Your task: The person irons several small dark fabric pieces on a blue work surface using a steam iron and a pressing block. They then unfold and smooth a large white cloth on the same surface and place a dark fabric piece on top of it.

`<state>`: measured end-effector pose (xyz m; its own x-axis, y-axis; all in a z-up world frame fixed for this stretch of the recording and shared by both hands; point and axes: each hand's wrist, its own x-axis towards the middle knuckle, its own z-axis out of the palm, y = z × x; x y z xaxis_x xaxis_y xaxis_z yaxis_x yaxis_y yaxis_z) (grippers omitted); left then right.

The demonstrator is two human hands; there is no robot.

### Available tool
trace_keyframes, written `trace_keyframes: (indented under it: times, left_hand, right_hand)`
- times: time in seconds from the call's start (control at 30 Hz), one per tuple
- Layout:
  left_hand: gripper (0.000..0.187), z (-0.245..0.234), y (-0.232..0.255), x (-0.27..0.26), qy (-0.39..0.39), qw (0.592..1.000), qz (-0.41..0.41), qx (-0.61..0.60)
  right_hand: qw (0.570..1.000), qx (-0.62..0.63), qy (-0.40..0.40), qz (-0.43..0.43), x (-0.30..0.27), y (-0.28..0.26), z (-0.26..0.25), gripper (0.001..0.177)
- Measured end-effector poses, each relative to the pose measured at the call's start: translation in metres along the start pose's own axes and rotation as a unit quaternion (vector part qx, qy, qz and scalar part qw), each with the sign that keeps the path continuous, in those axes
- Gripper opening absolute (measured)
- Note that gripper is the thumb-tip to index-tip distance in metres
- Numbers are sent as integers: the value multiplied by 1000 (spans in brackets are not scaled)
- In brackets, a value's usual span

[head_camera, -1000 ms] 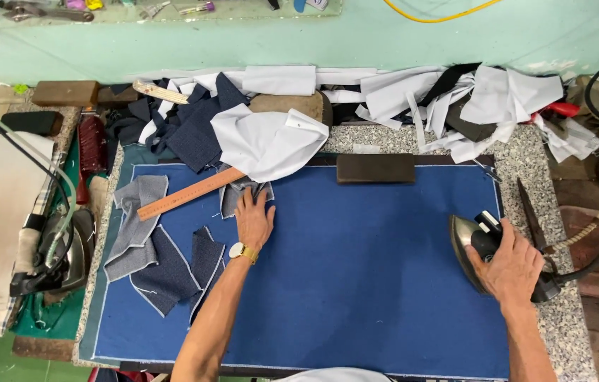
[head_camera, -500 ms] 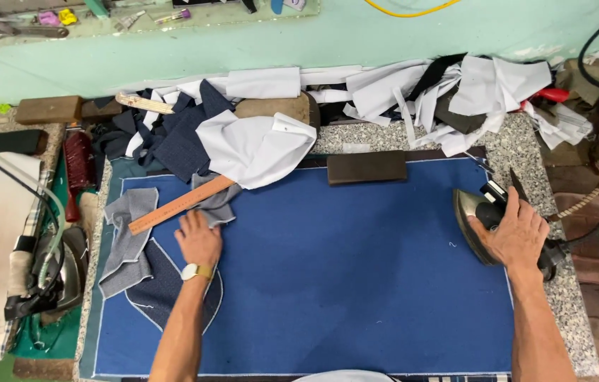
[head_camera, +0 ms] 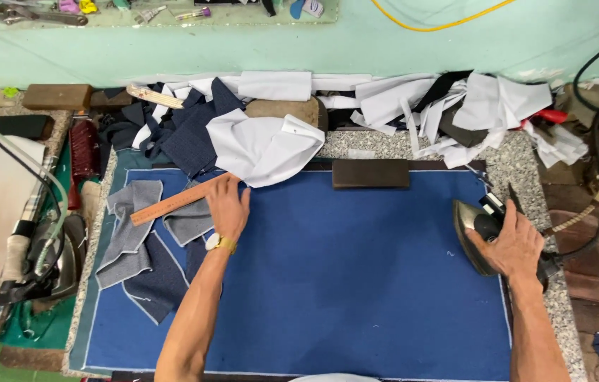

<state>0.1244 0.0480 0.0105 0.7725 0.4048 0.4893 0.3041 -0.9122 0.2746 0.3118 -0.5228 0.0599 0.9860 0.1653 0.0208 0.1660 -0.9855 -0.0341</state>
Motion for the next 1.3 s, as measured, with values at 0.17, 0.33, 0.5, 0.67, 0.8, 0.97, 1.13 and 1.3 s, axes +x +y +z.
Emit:
trace_keyframes:
  times: [0.17, 0.33, 0.5, 0.67, 0.8, 0.97, 1.13, 1.3]
  left_hand:
    - [33, 64, -6, 29, -10, 999, -17, 35]
    - [18, 54, 3, 64, -28, 999, -3, 18]
    - [22, 10, 12, 86, -108, 980, -16, -169]
    - [20, -26, 23, 96, -107, 971, -31, -211]
    - [16, -58, 44, 100, -110, 967, -21, -230]
    - [14, -98, 78, 104, -146, 961, -7, -234]
    - [14, -135, 114, 94, -225, 945, 26, -237]
    - [14, -163, 146, 74, -296, 927, 59, -223]
  right_hand:
    - [995, 31, -86, 34, 3, -8, -21, 111]
    - [996, 36, -81, 29, 3, -3, -13, 112]
    - [998, 43, -44, 14, 2, 1, -6, 111]
    - [999, 32, -40, 4, 4, 8, 3, 113]
    - [997, 54, -48, 12, 2, 4, -4, 115]
    - [969, 106, 210, -73, 0, -31, 30, 87]
    - [899, 398, 154, -98, -56, -153, 20, 69]
    - [788, 593, -135, -94, -82, -257, -5, 99]
